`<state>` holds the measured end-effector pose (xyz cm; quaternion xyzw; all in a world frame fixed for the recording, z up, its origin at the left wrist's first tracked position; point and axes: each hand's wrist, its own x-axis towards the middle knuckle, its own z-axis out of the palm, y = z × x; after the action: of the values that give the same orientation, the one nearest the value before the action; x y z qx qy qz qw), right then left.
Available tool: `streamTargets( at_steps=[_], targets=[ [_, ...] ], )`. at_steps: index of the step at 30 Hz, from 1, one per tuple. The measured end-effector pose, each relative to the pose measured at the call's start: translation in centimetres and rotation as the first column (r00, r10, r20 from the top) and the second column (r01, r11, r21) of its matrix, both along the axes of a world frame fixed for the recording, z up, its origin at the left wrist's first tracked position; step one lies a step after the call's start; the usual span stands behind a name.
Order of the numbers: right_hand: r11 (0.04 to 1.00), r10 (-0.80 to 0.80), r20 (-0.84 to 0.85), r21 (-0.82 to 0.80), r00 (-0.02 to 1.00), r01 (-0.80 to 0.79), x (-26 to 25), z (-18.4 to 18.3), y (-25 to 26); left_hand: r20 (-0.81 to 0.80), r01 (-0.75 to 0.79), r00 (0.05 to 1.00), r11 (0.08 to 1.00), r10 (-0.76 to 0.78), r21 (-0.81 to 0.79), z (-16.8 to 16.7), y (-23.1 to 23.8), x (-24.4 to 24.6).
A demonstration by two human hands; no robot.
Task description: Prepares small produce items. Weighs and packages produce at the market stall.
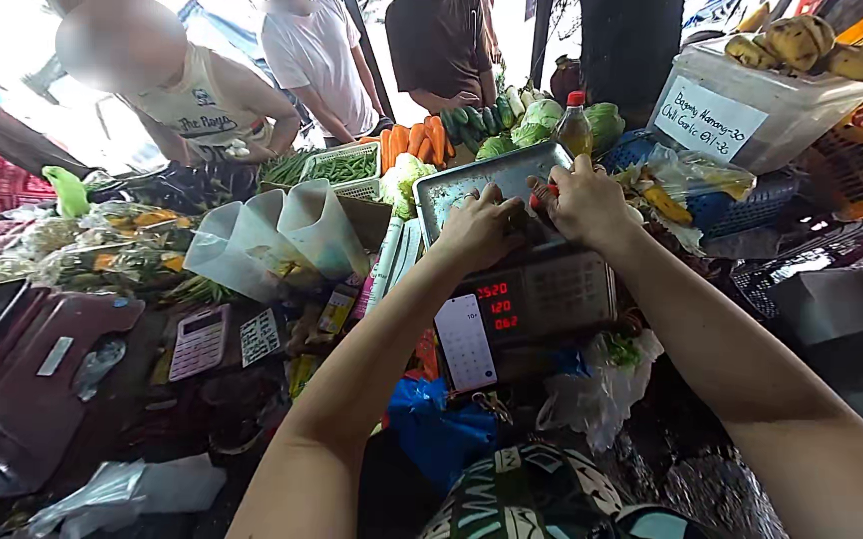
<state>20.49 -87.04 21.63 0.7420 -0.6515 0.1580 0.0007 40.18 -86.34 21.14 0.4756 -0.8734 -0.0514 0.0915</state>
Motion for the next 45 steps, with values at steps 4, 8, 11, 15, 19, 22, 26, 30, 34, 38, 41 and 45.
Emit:
streamTargets(
  at_steps=[4, 8, 11, 15, 19, 22, 26, 30, 34, 38, 41, 45],
  targets=[
    [0.983, -0.044, 0.113, -0.174, 0.993, 0.063, 0.2, 0.4, 1.3, 0.047, -0.056, 0.997, 0.998, 0.055, 0.027, 0.4, 0.0, 0.1],
    [0.954, 0.153, 0.381, -0.297, 0.912, -0.036, 1.2, 0.6, 6.6, 0.043, -0.106, 0.994, 0.99, 0.102, 0.094, 1.2, -0.9, 0.0],
    [0.923, 0.366, 0.438, -0.286, 0.821, -0.259, 3.7, -1.6, 9.1, -0.273, -0.05, 0.956, 0.979, 0.104, 0.197, 2.2, -2.4, 1.6],
    [0.834, 0.54, 0.264, -0.295, 0.799, -0.466, 7.9, -2.2, 7.2, -0.808, 0.014, 0.413, 0.884, 0.421, 0.468, 3.7, -2.2, 4.8],
    [0.924, 0.363, 0.114, 0.083, 0.925, -0.373, 11.9, 1.1, 5.1, -0.814, 0.27, -0.27, 0.851, 0.515, 0.45, 3.9, 1.0, 7.2],
    [0.912, 0.257, 0.098, 0.304, 0.961, -0.275, 13.2, 2.9, 3.6, -0.775, 0.38, -0.392, 0.854, 0.496, 0.355, 2.5, 4.0, 8.7],
    [0.873, 0.266, 0.123, 0.39, 0.956, -0.293, 12.8, 3.1, 0.8, -0.61, 0.376, -0.536, 0.812, 0.583, 0.446, 0.9, 6.9, 9.2],
    [0.858, 0.297, 0.22, 0.366, 0.929, -0.361, 11.6, 3.0, -0.4, -0.51, 0.341, -0.599, 0.773, 0.617, 0.534, -1.0, 9.1, 9.2],
    [0.83, 0.362, 0.388, 0.279, 0.848, -0.482, 11.1, 2.4, 0.7, -0.513, 0.303, -0.616, 0.781, 0.598, 0.547, -2.3, 10.4, 9.7],
    [0.832, 0.412, 0.321, 0.248, 0.853, -0.496, 12.0, 2.2, 2.0, -0.56, 0.295, -0.538, 0.763, 0.63, 0.574, -3.5, 11.4, 10.1],
    [0.868, 0.398, 0.376, 0.141, 0.837, -0.476, 12.6, 1.5, 2.1, -0.515, 0.394, -0.541, 0.741, 0.665, 0.543, -4.8, 12.3, 10.1],
    [0.708, 0.632, 0.525, -0.089, 0.571, -0.701, 14.0, 1.3, 6.7, -0.357, 0.466, -0.641, 0.714, 0.68, 0.523, -5.6, 13.9, 9.4]
  ],
)
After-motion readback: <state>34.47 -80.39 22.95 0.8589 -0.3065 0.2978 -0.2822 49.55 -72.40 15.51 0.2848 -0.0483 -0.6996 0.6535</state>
